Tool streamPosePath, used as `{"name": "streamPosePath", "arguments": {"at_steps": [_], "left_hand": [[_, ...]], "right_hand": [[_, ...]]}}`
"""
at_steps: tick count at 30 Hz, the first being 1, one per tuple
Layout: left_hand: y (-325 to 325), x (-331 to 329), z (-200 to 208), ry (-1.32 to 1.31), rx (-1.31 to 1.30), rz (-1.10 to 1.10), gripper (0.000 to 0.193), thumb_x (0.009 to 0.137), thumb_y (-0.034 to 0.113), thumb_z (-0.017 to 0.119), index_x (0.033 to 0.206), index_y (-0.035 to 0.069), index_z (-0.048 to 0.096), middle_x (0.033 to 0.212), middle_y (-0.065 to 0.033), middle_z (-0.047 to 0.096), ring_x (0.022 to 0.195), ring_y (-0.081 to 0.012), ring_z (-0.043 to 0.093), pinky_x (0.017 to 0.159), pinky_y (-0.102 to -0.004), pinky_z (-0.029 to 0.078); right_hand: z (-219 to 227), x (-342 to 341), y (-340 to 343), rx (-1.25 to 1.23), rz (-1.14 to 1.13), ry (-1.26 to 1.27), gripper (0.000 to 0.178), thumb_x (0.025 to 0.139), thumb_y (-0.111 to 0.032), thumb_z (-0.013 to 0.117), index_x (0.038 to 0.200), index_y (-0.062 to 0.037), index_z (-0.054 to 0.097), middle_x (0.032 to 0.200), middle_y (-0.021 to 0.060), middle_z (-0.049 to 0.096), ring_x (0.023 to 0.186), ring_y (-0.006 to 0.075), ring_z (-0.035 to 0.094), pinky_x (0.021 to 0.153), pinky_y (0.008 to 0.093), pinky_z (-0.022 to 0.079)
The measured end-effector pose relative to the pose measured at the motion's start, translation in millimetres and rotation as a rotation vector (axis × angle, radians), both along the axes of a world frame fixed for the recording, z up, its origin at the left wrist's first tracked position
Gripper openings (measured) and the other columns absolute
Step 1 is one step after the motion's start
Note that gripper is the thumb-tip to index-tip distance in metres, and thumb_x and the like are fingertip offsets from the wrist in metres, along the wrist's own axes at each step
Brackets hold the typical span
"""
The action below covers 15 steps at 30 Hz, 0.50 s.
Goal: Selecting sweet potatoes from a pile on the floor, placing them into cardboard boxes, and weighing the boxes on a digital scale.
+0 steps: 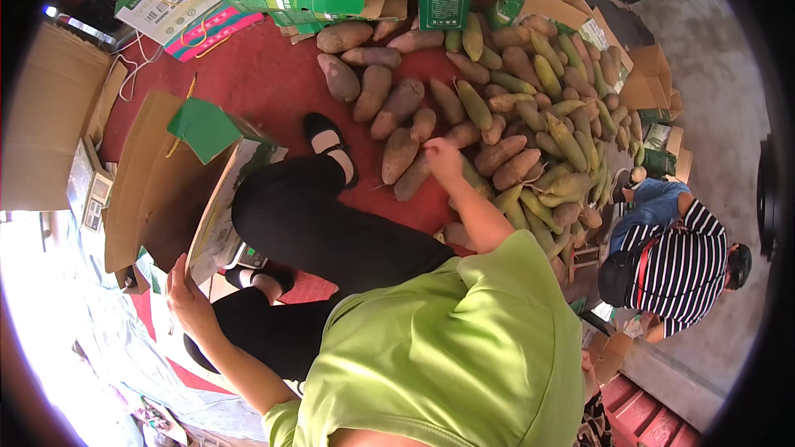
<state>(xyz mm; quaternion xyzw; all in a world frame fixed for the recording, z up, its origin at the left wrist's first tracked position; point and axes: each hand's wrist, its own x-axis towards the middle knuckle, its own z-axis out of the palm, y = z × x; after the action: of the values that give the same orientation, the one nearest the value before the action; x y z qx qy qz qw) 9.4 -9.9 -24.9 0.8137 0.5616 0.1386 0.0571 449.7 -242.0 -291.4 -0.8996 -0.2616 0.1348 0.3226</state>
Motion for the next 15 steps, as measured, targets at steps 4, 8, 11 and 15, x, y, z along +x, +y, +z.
{"name": "streamPosePath", "arguments": {"at_steps": [4,8,11,15], "left_hand": [[-4.2,-0.7,-3.9,0.049,0.035,0.028,0.032,0.087,0.001,0.052,0.114,0.014,0.065,0.105,-0.0085,0.067,0.094,-0.0303,0.065,0.077,-0.0386,0.051],[-10.7,1.6,-6.1,0.109,0.062,0.072,0.036,0.085,-0.001,0.052,0.114,0.016,0.064,0.107,-0.0061,0.067,0.094,-0.0289,0.065,0.074,-0.0374,0.052],[-12.5,3.2,-5.4,0.145,0.124,0.057,0.037,0.084,-0.001,0.052,0.114,0.018,0.064,0.107,-0.0037,0.067,0.093,-0.0269,0.066,0.071,-0.0364,0.054],[-12.8,5.5,-5.2,0.160,0.092,0.084,0.040,0.082,-0.004,0.053,0.115,0.017,0.064,0.108,-0.0045,0.067,0.091,-0.0265,0.067,0.071,-0.0356,0.054]], "right_hand": [[25.0,59.1,-11.9,-0.222,-0.215,-0.324,0.039,0.072,-0.014,0.073,0.110,-0.0140,0.060,0.111,0.0128,0.057,0.105,0.0347,0.053,0.090,0.0427,0.046],[43.8,99.6,-9.7,-0.544,-0.332,-0.186,0.063,0.075,-0.022,0.075,0.130,-0.0185,0.046,0.133,0.0109,0.045,0.119,0.0330,0.046,0.095,0.0459,0.044],[47.7,119.0,-8.7,-0.630,-0.334,-0.068,0.072,0.075,-0.025,0.076,0.137,-0.0208,0.038,0.139,0.0102,0.040,0.126,0.0324,0.042,0.097,0.0483,0.043],[38.1,134.5,-9.8,-0.745,-0.297,0.057,0.078,0.073,-0.029,0.077,0.140,-0.0227,0.036,0.139,0.0079,0.043,0.129,0.0302,0.040,0.099,0.0494,0.042]]}}
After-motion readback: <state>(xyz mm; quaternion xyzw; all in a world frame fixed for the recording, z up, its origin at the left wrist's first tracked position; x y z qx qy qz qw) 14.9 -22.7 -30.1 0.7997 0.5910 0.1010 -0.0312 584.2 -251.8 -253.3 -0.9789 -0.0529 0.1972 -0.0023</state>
